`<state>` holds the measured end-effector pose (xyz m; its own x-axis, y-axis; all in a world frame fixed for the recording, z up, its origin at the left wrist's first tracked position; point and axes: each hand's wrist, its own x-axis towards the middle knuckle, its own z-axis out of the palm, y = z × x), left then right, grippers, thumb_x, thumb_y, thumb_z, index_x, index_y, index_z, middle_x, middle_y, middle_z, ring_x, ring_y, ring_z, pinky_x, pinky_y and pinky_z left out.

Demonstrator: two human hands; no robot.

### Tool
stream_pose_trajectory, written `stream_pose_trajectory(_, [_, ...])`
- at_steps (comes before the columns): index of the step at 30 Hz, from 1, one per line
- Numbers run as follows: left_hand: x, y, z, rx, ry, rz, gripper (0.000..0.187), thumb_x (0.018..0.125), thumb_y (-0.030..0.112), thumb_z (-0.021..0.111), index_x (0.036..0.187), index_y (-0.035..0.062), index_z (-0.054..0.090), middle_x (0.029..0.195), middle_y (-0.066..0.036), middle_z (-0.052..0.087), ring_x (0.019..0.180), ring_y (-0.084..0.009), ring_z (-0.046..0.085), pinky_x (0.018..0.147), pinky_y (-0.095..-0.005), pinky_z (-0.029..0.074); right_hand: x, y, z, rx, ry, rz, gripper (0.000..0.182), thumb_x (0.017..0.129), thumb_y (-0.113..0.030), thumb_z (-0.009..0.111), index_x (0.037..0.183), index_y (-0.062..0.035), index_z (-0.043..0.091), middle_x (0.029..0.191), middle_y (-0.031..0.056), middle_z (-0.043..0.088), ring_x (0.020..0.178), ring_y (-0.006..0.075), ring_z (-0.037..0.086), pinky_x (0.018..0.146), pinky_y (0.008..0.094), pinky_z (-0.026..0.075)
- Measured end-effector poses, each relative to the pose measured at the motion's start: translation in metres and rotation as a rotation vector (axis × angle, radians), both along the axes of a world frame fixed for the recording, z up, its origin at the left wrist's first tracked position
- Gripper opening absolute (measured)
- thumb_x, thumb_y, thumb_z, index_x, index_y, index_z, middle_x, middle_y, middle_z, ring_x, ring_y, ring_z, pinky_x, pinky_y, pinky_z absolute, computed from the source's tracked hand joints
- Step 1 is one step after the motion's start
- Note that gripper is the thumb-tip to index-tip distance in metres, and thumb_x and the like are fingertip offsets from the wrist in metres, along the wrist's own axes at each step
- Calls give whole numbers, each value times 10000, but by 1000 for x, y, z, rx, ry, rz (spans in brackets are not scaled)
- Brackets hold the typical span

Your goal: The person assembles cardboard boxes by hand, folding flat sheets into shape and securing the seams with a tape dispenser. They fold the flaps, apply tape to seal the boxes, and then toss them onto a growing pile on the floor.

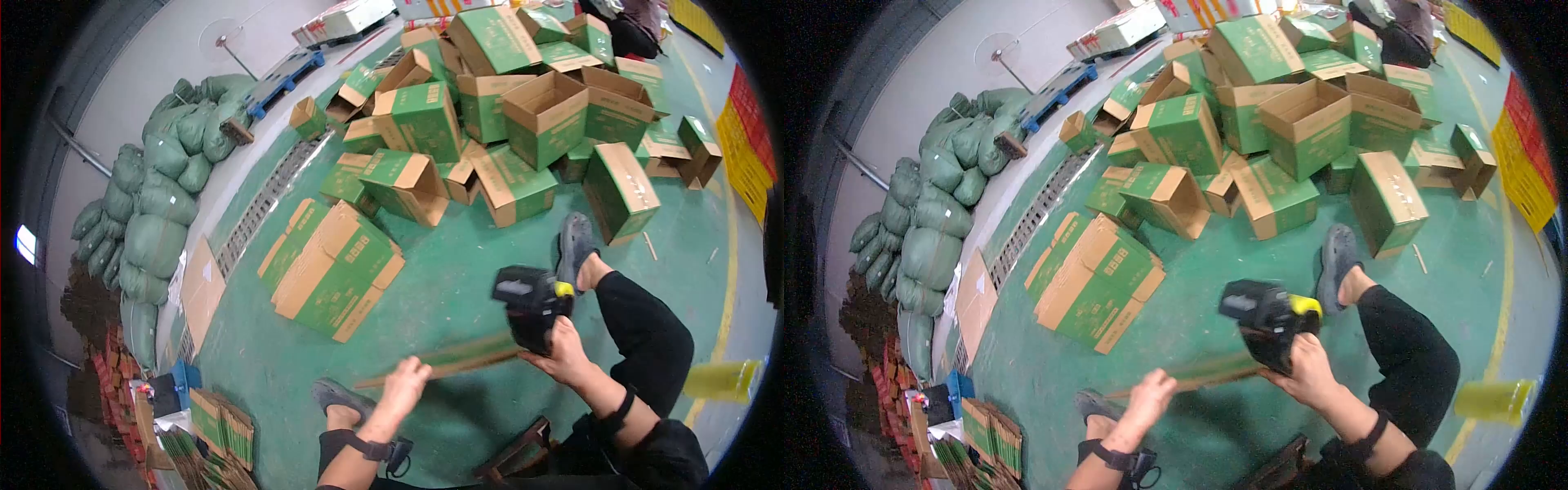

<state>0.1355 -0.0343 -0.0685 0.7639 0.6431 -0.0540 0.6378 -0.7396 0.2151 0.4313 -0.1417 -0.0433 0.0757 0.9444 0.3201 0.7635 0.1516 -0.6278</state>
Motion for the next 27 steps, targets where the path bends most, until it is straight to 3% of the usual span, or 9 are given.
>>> stream_pose_trajectory(4, [24, -37, -14, -97, -12, -237, 158, 724, 128, 560, 880, 116, 539, 871, -77, 488, 854, -272, 516, 642, -381, 476, -6, -7, -26, -220, -305, 200, 501, 656, -501, 643, 816, -39, 534, 726, 128, 558, 738, 293, 548, 737, 364, 401])
stream_pose_trajectory(9, [17, -38, -15, -173, -119, -71, 207, 626, 215, 689, 784, 96, 628, 903, -39, 536, 923, -259, 506, 750, -389, 419, -22, -39, -51, -386, -184, 280, 641, 691, -595, 548, 981, -23, 559, 657, 120, 583, 687, 276, 570, 757, 343, 391])
stream_pose_trajectory(11, [12, -36, 8, 84, -208, -35, 201, 618, 247, 706, 703, 78, 636, 961, -36, 547, 980, -274, 472, 840, -425, 349, -21, -39, -60, -394, -176, 239, 688, 663, -631, 543, 968, -15, 558, 656, 128, 578, 679, 293, 563, 751, 346, 395])
stream_pose_trajectory(15, [-41, -17, -52, 548, -374, 711, 320, 716, 243, 675, 956, 61, 566, 997, -133, 532, 1030, -301, 433, 871, -450, 329, -16, -32, -74, -311, -153, 201, 728, 613, -655, 574, 945, -8, 554, 672, 146, 581, 665, 321, 547, 729, 371, 400])
stream_pose_trajectory(16, [-36, -13, -61, 523, -392, 698, 320, 716, 243, 675, 956, 61, 566, 997, -133, 532, 1030, -301, 433, 871, -450, 329, -16, -30, -73, -315, -124, 198, 707, 621, -652, 576, 916, -9, 565, 662, 149, 570, 688, 323, 541, 728, 372, 406])
stream_pose_trajectory(18, [-26, -16, -69, -117, -1083, 1104, 342, 784, 212, 631, 1040, 31, 494, 991, -139, 527, 987, -252, 458, 830, -400, 379, -12, -24, -65, -337, -124, 191, 668, 635, -633, 583, 875, -10, 575, 640, 154, 556, 697, 322, 533, 708, 377, 416])
stream_pose_trajectory(21, [-24, -13, -73, -195, -1070, 1090, 307, 823, 193, 595, 1030, -6, 486, 989, -125, 527, 918, -211, 482, 790, -342, 410, -3, -7, -58, -268, -279, 173, 529, 670, -519, 614, 866, -32, 548, 601, 131, 564, 658, 306, 559, 707, 364, 399])
stream_pose_trajectory(23, [-16, -13, -60, -197, -951, 1087, 356, 815, 200, 603, 1058, -29, 481, 1002, -131, 528, 891, -220, 496, 809, -344, 403, 4, 4, -62, -3, -310, 221, 478, 673, -479, 624, 847, -41, 546, 588, 97, 568, 639, 281, 570, 703, 357, 401])
stream_pose_trajectory(27, [-30, -31, -62, -175, -782, 1031, 480, 776, 272, 637, 1083, -71, 502, 1098, -209, 525, 1024, -289, 493, 896, -373, 368, -9, 28, -39, -469, -513, 409, 446, 667, -457, 637, 854, -57, 574, 669, 89, 609, 673, 229, 610, 727, 342, 409])
